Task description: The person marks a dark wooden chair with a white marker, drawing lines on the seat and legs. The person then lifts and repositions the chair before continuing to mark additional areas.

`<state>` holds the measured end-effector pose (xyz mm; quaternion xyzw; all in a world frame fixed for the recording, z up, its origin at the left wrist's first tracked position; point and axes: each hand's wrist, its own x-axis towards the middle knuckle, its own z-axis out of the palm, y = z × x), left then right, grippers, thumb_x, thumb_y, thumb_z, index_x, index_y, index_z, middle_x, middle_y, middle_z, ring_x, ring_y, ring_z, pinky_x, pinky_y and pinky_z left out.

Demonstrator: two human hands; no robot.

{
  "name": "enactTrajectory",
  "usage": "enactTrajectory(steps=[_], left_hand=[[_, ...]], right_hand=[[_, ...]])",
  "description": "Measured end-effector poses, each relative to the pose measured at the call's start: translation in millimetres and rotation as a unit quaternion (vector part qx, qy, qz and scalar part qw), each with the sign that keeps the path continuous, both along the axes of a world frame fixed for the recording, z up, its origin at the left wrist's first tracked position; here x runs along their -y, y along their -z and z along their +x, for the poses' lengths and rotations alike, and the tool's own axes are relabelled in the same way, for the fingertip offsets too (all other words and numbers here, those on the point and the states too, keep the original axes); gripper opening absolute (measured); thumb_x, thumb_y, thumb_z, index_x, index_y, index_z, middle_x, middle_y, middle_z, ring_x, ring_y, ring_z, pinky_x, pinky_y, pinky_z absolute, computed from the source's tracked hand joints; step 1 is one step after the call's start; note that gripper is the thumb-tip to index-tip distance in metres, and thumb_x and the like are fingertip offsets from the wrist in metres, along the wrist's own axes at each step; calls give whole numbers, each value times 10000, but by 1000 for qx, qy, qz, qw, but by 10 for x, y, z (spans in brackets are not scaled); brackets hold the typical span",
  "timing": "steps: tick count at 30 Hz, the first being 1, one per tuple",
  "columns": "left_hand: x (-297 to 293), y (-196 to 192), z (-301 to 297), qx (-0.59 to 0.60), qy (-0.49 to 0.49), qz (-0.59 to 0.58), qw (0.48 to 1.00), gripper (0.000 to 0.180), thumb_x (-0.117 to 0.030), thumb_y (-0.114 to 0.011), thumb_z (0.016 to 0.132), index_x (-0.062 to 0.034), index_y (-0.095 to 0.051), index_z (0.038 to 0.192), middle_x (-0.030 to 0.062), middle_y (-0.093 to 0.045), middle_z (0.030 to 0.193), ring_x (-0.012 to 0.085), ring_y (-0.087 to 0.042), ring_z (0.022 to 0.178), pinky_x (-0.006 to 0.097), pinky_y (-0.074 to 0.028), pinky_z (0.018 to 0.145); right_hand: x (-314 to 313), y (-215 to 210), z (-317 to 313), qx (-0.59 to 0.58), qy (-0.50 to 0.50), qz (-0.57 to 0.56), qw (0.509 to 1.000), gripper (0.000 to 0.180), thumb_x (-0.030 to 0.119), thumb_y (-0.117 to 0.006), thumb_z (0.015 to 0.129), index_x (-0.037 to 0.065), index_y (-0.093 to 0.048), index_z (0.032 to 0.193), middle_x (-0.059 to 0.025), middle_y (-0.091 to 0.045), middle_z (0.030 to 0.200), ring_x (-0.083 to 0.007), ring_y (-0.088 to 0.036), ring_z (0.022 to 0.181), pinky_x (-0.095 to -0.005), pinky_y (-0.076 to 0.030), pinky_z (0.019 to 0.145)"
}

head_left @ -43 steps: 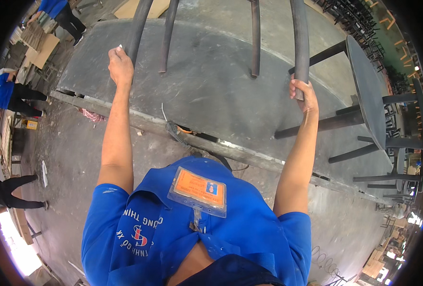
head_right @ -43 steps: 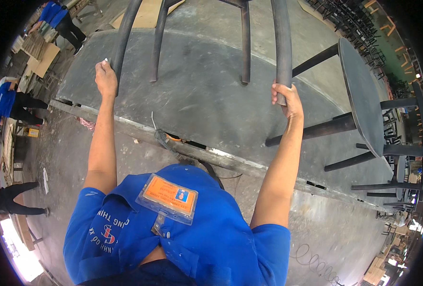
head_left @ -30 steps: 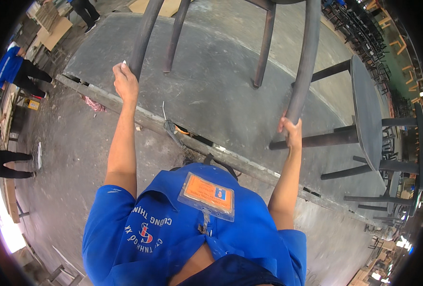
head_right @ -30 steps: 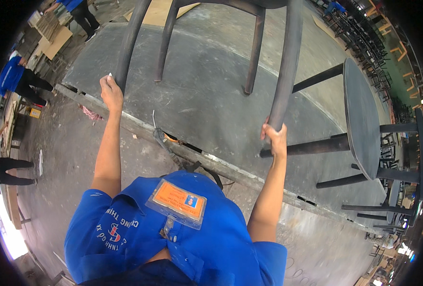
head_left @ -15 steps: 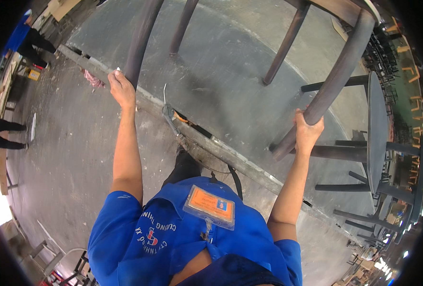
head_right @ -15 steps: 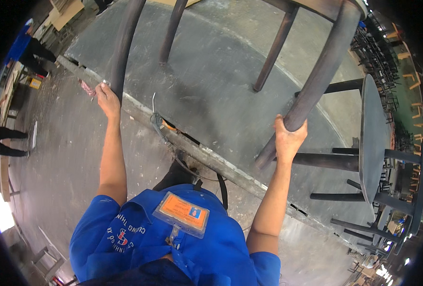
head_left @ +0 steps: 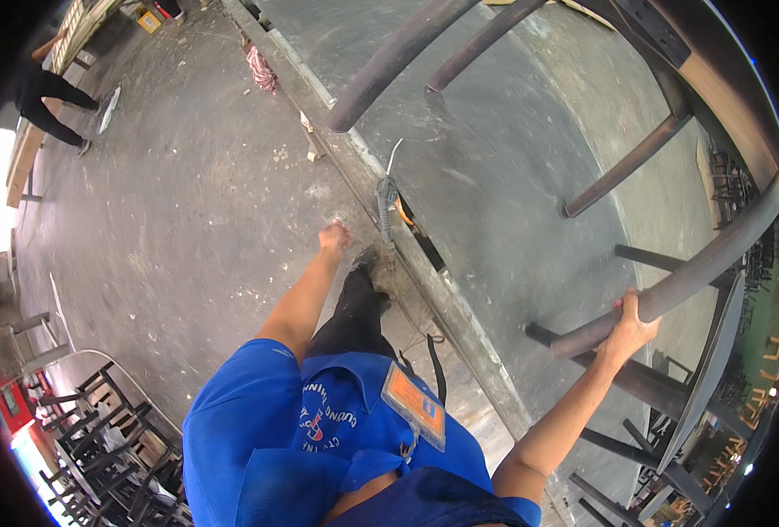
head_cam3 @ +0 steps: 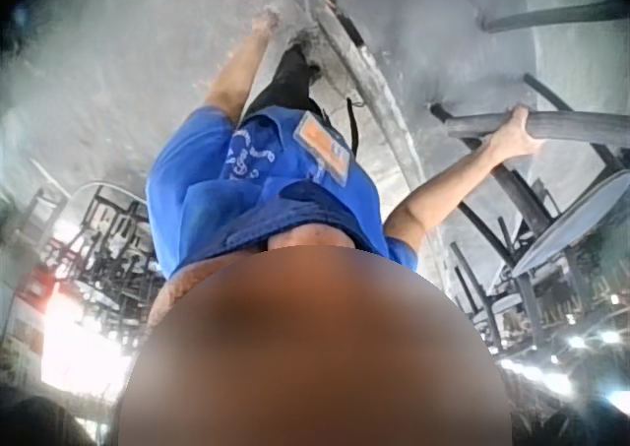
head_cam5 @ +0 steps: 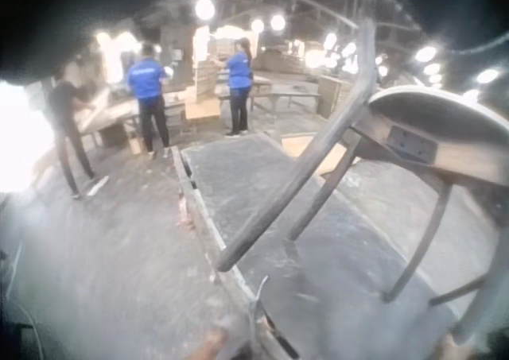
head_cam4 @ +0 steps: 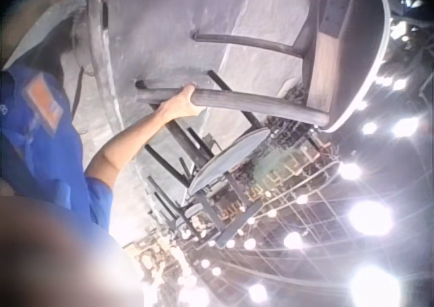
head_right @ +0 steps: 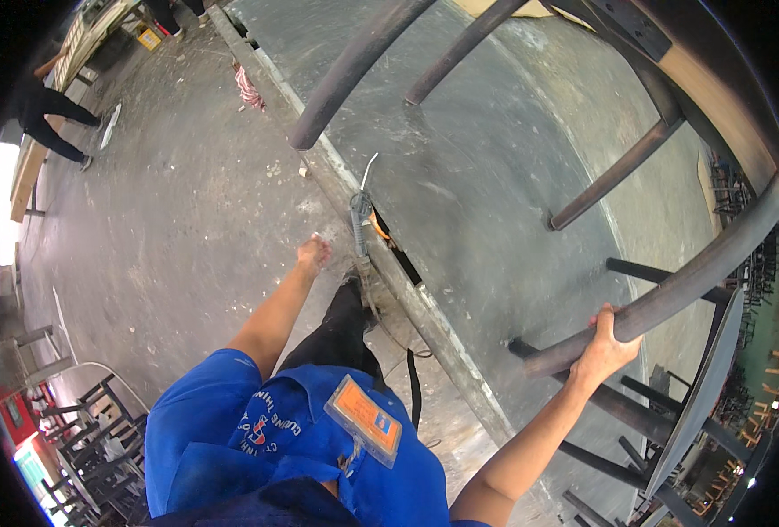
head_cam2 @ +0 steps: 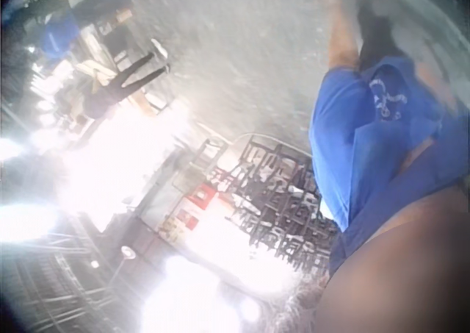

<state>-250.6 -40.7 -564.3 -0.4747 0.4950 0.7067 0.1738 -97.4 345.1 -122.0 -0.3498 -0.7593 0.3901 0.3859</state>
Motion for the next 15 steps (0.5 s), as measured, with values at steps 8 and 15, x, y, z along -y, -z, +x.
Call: enactTrajectory(steps=[8,15], left_hand=[[-618,274,-184,-28,126,-57,990,282,-272,-668,884,9,-643,867,82,-646,746,167,-604,560,302,-490,496],[-984,981,-166,-2,142,-203,969,277,-190,-589,889,-50,-642,1122,145,-695,922,283,-683,795,392,-536,627]], right_hand=[[-37,-248,-242,-7,4,-19,1000,215,45,-664,746,2,-539,916,-71,-564,749,-143,-534,585,-270,-421,564],[-204,-378,-408,9,-1,-12,1000,278,83,-670,747,-11,-535,971,-70,-547,745,-143,-535,560,-257,-413,526]])
